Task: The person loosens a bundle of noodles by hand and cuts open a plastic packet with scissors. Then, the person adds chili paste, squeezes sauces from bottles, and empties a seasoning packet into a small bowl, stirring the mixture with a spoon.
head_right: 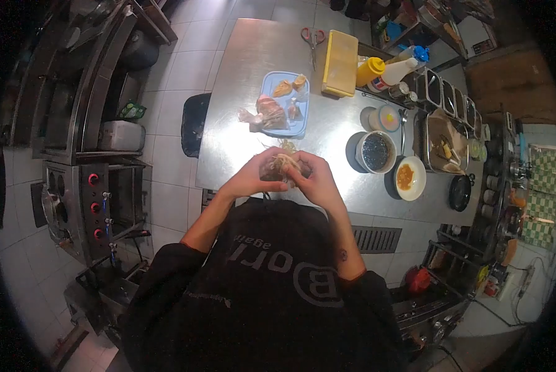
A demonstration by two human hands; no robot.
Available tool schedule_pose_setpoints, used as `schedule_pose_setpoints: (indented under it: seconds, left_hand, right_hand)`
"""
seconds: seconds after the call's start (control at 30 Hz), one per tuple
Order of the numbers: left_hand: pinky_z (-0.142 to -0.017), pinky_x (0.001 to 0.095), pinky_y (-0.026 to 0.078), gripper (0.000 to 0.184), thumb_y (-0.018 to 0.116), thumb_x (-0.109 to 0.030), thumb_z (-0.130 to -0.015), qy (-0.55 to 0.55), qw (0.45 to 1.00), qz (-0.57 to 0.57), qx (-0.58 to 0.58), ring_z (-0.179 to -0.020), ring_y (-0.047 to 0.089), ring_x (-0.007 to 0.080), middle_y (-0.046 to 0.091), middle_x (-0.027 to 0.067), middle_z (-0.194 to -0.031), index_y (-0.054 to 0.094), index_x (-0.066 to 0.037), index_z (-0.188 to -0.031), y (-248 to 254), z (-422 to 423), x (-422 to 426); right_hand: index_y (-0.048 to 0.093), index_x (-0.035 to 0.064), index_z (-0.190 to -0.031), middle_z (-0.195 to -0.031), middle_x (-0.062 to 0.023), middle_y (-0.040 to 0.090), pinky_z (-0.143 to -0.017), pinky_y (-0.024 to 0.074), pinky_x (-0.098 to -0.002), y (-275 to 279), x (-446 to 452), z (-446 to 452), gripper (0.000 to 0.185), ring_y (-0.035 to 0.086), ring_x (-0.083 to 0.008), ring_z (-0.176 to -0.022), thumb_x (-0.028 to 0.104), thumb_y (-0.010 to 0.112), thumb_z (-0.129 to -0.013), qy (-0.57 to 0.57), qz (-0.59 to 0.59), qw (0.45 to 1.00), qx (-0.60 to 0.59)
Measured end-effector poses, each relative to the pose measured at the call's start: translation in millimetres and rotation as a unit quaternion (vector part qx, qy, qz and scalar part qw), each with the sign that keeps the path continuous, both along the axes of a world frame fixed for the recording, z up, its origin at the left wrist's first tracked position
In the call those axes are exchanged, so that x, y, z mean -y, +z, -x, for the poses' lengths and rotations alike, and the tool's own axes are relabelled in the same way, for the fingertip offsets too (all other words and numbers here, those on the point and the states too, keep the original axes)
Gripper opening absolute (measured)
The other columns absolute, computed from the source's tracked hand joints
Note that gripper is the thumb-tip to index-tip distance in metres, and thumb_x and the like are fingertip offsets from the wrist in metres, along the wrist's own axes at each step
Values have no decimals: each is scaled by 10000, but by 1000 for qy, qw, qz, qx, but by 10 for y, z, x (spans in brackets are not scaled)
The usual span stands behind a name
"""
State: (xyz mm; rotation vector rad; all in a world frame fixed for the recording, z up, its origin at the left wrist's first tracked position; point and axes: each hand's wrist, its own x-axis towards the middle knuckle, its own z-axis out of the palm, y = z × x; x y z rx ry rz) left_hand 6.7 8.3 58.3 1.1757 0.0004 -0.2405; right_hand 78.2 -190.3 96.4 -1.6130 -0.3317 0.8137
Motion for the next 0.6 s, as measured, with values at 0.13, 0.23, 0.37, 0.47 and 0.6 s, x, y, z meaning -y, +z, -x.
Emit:
schedule_pose_setpoints:
  seconds: [0.13, 0.23, 0.37, 0.47, 0.6]
  left_hand:
    - [-819, 296, 576, 297, 680, -75, -988, -12, 999, -49, 13, -938, 682, 124, 691, 42, -1036, 606, 11, -1262, -468, 42, 64]
    - [-805, 281, 569, 222, 626, -94, -1019, -28, 991, -121, -48, -910, 687, 112, 704, 41, -1001, 643, 22, -1208, -568, 31, -25]
    - [-826, 293, 566, 216, 591, -45, -1003, 83, 980, -182, -28, -906, 693, 132, 721, 58, -1023, 657, 14, -1200, -809, 59, -14]
    - [-880, 318, 561, 266, 621, -30, -967, 116, 984, -111, -78, -961, 687, 169, 716, 69, -1057, 643, 1, -1230, -885, 92, -64]
    - [-885, 376, 543, 489, 742, -24, -844, 207, 966, -151, -22, -1018, 653, 238, 644, 90, -1118, 611, -77, -1311, -1084, 155, -91]
  right_hand:
    - [698, 2, -1057, -742, 50, 630, -576, 411, -196, 118, 8, 7, 85, 533, -4, -655, 75, 687, -1015, 11, 23, 999, 40]
    - [711, 12, -1016, -643, 75, 542, -543, 351, -204, 466, -25, 35, 104, 476, 5, -610, 113, 723, -995, -32, 96, 987, 123]
    - [700, 15, -947, -655, 0, 589, -567, 402, -248, 628, 25, 44, 148, 490, -40, -618, 149, 762, -952, -42, 149, 971, 181]
    - [690, 11, -925, -608, -13, 547, -558, 389, -256, 610, 48, 45, 170, 462, -46, -591, 165, 760, -946, -32, 173, 968, 180]
    - [688, 2, -938, -681, -61, 580, -606, 441, -292, 244, 86, -31, 154, 532, -105, -621, 146, 741, -945, -61, 140, 977, 147]
